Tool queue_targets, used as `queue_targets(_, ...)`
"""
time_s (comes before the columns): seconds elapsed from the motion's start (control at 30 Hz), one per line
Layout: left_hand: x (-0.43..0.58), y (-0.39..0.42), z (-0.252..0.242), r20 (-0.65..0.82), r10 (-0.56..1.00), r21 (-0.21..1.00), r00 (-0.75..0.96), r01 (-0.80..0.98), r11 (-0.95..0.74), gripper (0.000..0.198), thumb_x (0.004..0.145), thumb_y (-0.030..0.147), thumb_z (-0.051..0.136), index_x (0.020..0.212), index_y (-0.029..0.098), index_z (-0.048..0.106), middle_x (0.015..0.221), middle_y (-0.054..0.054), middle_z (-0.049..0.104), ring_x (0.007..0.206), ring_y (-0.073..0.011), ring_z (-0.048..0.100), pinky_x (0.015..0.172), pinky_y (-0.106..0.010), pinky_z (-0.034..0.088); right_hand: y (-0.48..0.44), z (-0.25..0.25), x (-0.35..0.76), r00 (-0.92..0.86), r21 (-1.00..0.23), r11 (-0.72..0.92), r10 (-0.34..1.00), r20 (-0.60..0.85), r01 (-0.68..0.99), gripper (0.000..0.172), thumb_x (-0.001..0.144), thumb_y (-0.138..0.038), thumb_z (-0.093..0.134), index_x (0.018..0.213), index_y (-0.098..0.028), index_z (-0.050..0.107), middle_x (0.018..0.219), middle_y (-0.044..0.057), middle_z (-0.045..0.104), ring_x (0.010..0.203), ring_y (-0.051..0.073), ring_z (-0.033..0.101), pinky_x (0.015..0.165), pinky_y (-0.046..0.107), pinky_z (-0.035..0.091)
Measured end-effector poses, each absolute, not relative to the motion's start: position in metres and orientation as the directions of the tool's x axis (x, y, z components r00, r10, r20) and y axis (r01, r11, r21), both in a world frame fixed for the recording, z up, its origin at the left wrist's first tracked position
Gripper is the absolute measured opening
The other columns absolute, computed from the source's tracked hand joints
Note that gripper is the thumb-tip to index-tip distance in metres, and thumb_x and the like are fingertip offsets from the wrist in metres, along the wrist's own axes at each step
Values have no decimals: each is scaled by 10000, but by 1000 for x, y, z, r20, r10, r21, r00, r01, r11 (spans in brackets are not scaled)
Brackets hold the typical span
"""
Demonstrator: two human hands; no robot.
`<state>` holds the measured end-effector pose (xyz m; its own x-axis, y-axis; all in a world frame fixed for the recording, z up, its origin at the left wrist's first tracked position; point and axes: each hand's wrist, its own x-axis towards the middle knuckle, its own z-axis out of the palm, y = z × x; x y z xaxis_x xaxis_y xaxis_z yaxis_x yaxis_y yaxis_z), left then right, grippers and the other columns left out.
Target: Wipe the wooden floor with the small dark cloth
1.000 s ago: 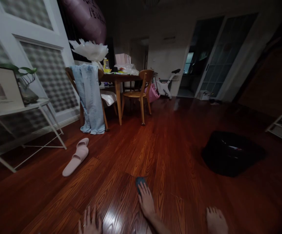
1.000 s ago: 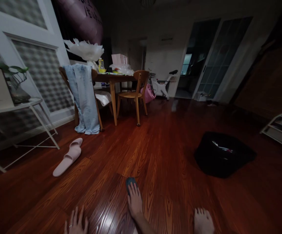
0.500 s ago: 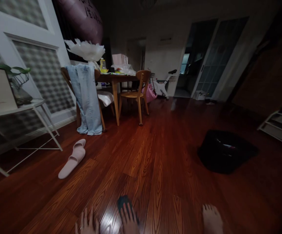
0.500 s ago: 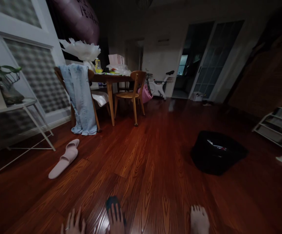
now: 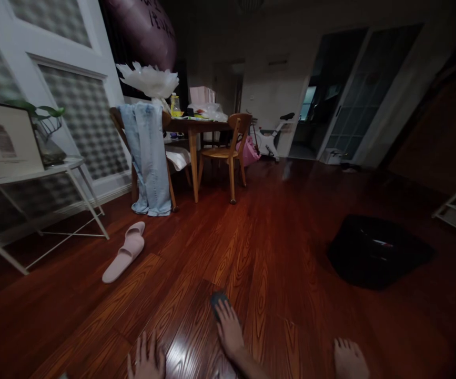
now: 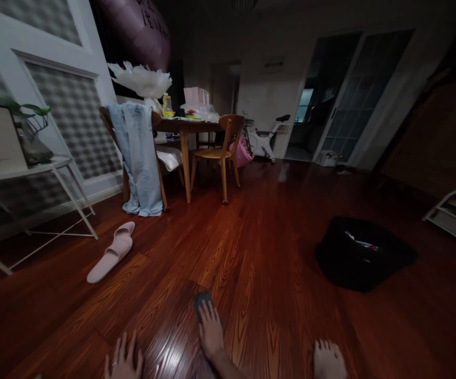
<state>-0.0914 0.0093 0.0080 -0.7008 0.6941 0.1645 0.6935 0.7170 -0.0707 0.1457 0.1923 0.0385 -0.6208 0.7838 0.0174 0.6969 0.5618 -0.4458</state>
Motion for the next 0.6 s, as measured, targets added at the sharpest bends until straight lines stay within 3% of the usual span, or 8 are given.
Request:
queue_targets(0.1, -93, 10, 4, 167, 691, -90, -703, 687, 721, 610, 898, 349, 378, 1483, 273, 530, 1575, -47, 545, 1490, -239, 458, 1279, -535, 257, 215, 33, 162, -433, -393, 388, 901, -30, 834, 630, 962, -224, 327, 1581, -238, 446, 1686, 16, 345, 1576, 263, 275, 1297, 504, 244)
queue_targets(0.2, -94, 11, -1, 184, 693, -122, -697, 683, 720, 602, 915, 343, 366, 1491, 263, 517, 1597, -55, 517, 1492, -242, 456, 1277, -540, 265, 215, 21, 176, -356, -374, 333, 934, 7, 866, 637, 962, -241, 331, 1592, -241, 425, 1694, 16, 326, 1581, 287, 258, 1300, 543, 224)
queue_targets(0.37, -95, 11, 1, 135, 703, -149, -698, 687, 711, 587, 932, 338, 363, 1484, 226, 531, 1615, -105, 480, 1494, -271, 455, 1256, -543, 315, 190, 16, 230, -384, -401, 436, 900, 205, 806, 514, 1011, -440, 487, 1518, -367, 517, 1680, -6, 388, 1536, 321, 352, 1251, 556, 321)
queue_targets(0.43, -95, 11, 3, 129, 703, -140, -699, 689, 711, 593, 928, 340, 372, 1494, 240, 518, 1617, -97, 481, 1501, -267, 446, 1259, -539, 313, 191, 26, 285, -374, -406, 459, 886, 273, 790, 554, 995, -532, 582, 1510, -344, 505, 1691, 39, 358, 1526, 351, 340, 1242, 628, 284)
queue_targets(0.53, -95, 10, 6, 136, 700, -113, -701, 691, 714, 602, 920, 338, 373, 1499, 245, 510, 1612, -83, 495, 1500, -255, 447, 1264, -529, 301, 206, 46, 386, -290, -422, 416, 898, 331, 806, 678, 977, -578, 557, 1581, -308, 413, 1740, 53, 234, 1590, 394, 147, 1265, 687, 124)
queue_targets(0.6, -95, 10, 6, 151, 698, -102, -700, 691, 715, 603, 908, 335, 379, 1489, 261, 525, 1597, -64, 517, 1493, -246, 456, 1267, -527, 292, 217, 56, 435, -180, -444, 388, 879, 441, 807, 716, 917, -539, 496, 1602, -366, 387, 1756, -72, 142, 1610, 336, -93, 1293, 603, 6)
